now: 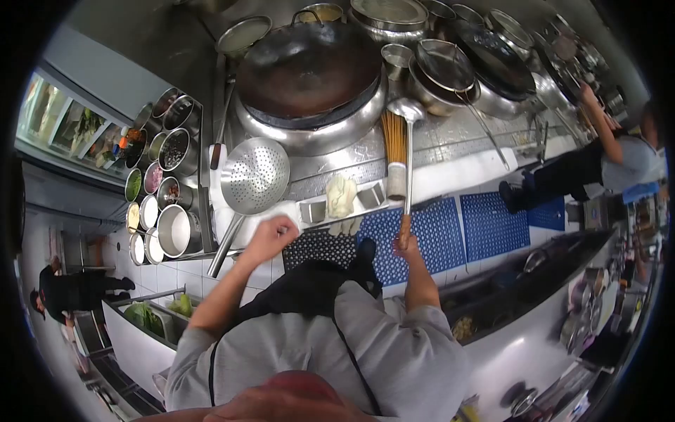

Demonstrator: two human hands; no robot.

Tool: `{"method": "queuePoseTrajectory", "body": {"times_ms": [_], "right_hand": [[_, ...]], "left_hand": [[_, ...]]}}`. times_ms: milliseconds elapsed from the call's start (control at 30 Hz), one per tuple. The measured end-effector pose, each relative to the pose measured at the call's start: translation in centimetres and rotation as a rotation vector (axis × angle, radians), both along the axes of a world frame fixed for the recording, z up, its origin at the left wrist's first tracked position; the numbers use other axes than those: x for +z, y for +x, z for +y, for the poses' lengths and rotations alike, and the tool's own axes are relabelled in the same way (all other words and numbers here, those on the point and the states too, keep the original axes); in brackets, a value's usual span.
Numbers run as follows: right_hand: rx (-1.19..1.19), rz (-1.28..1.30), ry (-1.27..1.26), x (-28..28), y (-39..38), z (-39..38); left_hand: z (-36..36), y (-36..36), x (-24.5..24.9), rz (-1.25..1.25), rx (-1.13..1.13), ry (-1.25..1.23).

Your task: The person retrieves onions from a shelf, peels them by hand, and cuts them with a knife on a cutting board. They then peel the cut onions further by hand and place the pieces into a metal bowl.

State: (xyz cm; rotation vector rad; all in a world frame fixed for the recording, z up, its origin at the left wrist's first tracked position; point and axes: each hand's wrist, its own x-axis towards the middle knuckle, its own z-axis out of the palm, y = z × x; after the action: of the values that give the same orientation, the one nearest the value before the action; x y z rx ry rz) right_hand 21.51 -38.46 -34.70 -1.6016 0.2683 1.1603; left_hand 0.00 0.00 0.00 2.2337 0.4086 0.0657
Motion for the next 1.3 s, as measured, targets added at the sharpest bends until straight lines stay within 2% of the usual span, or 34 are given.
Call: {"method": "queuePoseTrajectory", "body": {"times_ms": [33,67,100,133,200,333,433,533,633,867,1000,1100,1233,1267,1300], "right_hand": [[-0.127,0.114,0.153,-0.6,0.0,1.3],[-0.253,0.233,0.301,-1.1,-0.1,2.4],[-0.317,0.159,0.251,0.1,6.5,0.2],[-0.381,0.116,0.221,0.4,6.0,2.0],[-0.456,0.071,0.182,1.6,6.1,5.1],[-0.46,0.095,0.197,0.7,8.0,9.1],[-0.462,0.112,0.2,0.2,8.0,10.2],[-0.46,0.119,0.203,-0.4,7.4,10.1],[-0.466,0.126,0.211,-0.6,6.7,9.6],[-0.433,0.108,0.267,0.6,5.6,7.2],[-0.191,0.306,0.41,4.6,4.6,4.0],[-0.295,0.319,0.379,15.5,2.1,3.3],[-0.255,0.006,0.338,21.6,1.0,3.5],[-0.334,-0.129,0.24,23.3,0.3,4.9],[-0.275,-0.275,0.111,23.4,0.3,5.2]], "left_hand": [[0.3,-0.4,0.6,0.005,0.018,0.015],[1.6,0.6,1.4,-0.278,-0.057,0.247],[-1.0,8.5,2.5,-0.374,-0.002,0.34],[-0.9,11.3,4.0,-0.44,0.044,0.459],[-0.2,16.0,5.4,-0.442,0.078,0.847],[1.3,20.9,3.9,-0.162,0.107,0.714],[3.9,22.4,3.1,-0.184,0.109,0.577],[4.9,22.8,2.2,-0.096,0.05,0.578],[4.4,23.1,1.4,-0.077,0.082,0.69],[3.6,23.6,2.2,-0.094,0.107,0.705],[4.2,23.7,1.3,-0.115,0.095,0.717],[4.2,24.0,1.1,-0.155,0.081,0.691],[4.1,23.9,0.6,-0.175,0.086,0.635],[4.2,23.9,0.6,-0.172,0.083,0.62],[4.4,23.9,0.7,-0.156,0.079,0.606]]}}
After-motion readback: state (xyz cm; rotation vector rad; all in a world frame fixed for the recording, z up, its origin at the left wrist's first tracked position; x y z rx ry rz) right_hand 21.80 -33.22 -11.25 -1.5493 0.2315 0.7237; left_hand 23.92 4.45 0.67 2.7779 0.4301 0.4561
